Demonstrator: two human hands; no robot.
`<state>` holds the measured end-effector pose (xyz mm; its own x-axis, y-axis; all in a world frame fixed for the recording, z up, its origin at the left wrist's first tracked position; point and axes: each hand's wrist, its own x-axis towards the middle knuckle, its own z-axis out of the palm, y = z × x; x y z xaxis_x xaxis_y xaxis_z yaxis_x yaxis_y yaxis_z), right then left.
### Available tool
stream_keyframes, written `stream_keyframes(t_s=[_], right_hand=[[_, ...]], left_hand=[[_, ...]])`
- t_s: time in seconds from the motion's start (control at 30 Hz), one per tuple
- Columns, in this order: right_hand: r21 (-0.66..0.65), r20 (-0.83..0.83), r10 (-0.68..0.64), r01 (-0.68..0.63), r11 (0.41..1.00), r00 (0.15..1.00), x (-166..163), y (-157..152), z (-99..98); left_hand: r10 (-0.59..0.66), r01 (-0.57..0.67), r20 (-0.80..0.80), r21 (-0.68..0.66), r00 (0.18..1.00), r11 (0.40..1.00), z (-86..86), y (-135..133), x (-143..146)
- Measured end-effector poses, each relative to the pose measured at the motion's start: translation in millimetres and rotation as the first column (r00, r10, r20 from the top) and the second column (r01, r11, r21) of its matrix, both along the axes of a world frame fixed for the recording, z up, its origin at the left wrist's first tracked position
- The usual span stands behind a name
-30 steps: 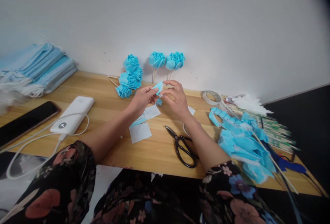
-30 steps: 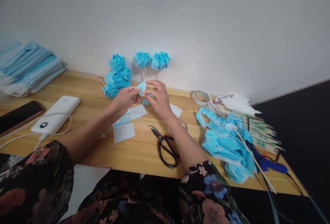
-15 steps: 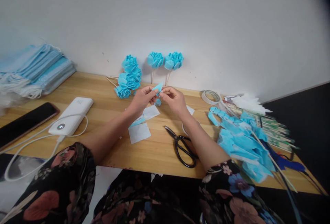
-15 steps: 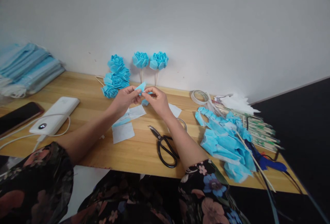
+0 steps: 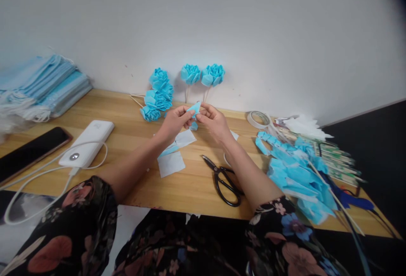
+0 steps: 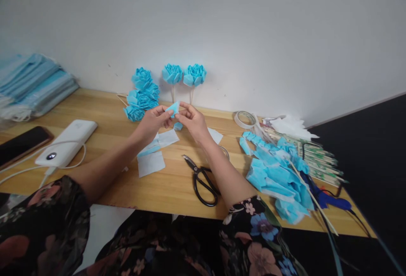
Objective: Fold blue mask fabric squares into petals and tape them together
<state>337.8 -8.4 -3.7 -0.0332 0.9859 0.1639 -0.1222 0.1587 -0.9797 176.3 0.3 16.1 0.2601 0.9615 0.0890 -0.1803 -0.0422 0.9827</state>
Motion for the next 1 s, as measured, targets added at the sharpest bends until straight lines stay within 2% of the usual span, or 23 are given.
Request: stream_keyframes(t_s=[0.17, 0.43, 0.77, 1.0], right_hand=[[-0.049, -0.01, 0.037, -0.037, 0.998, 0.999, -0.6, -2.8, 3.7], [-0.072, -0.003, -0.007, 0.006, 0.997, 1.0, -0.5, -3.9, 5.4], [-0.016, 0.108, -0.053, 0.055, 0.998, 0.993, 0.2, -3.1, 4.3], [0.022, 0.17, -0.075, 0.072, 0.997, 0.983, -0.6, -3.6, 3.7]], left_hand=[[0.033, -0.032, -0.02, 0.054, 0.999, 0.998, -0.8, -0.1, -0.4], [0.061, -0.056, -0.052, 0.091, 0.997, 0.994, -3.8, 2.6, -0.9], [0.037, -0.025, -0.113, 0.105, 0.993, 0.994, -4.1, 0.9, -0.9], [0.059, -0.046, -0.139, 0.091, 0.989, 0.995, -3.7, 1.8, -0.9]])
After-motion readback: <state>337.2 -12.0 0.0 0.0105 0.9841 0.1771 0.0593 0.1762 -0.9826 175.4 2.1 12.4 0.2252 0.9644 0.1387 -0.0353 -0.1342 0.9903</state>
